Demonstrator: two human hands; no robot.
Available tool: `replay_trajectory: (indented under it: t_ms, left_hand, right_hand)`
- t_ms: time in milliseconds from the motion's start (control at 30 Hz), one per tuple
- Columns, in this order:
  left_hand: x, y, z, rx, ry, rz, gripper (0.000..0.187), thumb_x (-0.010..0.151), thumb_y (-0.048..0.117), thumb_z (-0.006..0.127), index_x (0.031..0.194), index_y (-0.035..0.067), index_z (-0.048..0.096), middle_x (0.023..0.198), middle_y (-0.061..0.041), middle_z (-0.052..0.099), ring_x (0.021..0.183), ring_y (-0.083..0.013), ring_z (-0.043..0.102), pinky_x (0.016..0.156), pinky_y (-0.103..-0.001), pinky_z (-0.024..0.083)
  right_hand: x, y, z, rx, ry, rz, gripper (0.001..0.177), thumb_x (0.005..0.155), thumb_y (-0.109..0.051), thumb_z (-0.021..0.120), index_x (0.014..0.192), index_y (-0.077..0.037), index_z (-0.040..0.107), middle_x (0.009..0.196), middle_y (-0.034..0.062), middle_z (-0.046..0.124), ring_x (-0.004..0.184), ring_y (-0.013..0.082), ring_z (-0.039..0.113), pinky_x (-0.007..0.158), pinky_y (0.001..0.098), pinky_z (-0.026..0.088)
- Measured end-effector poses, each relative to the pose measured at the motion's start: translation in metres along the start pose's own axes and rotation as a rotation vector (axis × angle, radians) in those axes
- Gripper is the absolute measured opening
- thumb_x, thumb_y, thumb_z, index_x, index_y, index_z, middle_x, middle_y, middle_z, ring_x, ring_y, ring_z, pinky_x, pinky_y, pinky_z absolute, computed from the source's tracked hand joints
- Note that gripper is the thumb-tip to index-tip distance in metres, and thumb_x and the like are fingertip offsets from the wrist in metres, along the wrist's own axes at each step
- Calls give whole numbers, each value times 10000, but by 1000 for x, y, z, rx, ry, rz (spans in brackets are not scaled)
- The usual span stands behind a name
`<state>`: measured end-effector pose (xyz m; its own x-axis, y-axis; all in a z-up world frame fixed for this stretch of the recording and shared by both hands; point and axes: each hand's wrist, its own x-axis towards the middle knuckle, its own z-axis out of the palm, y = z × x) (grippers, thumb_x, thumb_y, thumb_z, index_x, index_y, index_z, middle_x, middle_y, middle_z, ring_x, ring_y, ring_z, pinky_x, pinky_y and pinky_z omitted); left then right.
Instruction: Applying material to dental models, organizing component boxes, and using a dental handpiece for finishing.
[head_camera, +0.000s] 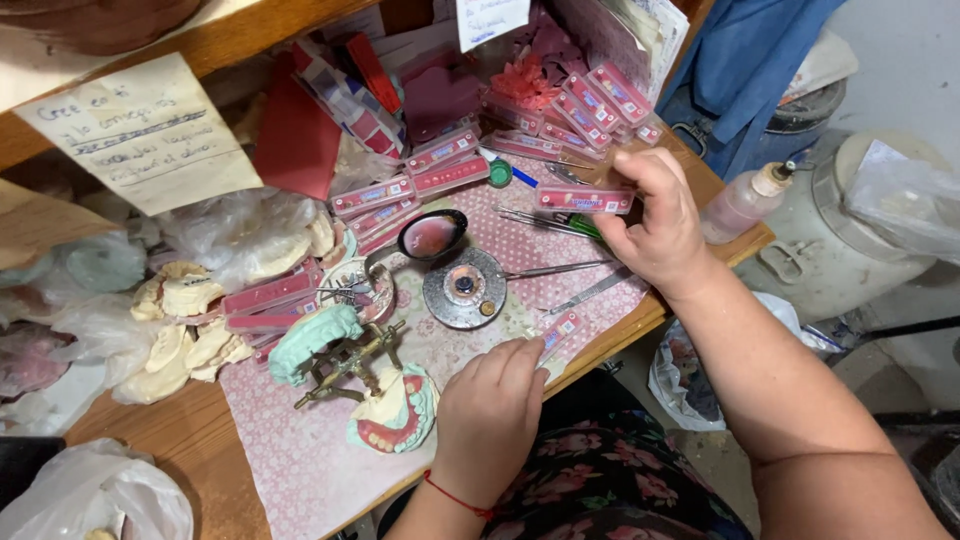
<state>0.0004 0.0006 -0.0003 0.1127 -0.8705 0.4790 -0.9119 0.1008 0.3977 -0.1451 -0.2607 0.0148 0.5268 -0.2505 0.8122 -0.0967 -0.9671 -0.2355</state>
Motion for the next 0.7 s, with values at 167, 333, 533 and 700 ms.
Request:
replay_trajectory:
  t_ms: [167,333,533,700]
  left_hand:
    - [1,0,-1,3,27,22,252,969,193,664,1206,111,683,1147,-43,748,970,-217,714,770,-361,568]
    - [2,1,-2,-6,22,13,267,958,193,667,1209,103,687,1143,-61,751,951,-243,716,759,-379,568]
    - [3,2,-4,-8,31,16,254,963,178,668,1204,100,692,1132,-53,757,939,-234,718,731,-365,572]
    - [1,1,-2,-6,48,28,244,965,179,662,1195,98,684,1133,-57,752,938,-233,715,741,-367,566]
  right_hand:
    - [-3,2,-2,5,-26,-72,748,1088,-81,701,1659,-121,220,1057,148,636,946,280,589,932,442,458]
    - [-5,1,-4,-16,-36,-63,803,1047,-4,726,1659,-95,215,1078,161,658,938,280,597,932,434,454]
    - [-4,-1,-7,-15,-37,-56,782,1055,-36,730,1649,-73,223,1075,171,666,941,284,600,925,434,455]
    - [-4,-2,-8,-22,-33,-48,772,1046,-23,733,1634,-54,233,1066,186,677,936,295,600,913,441,462]
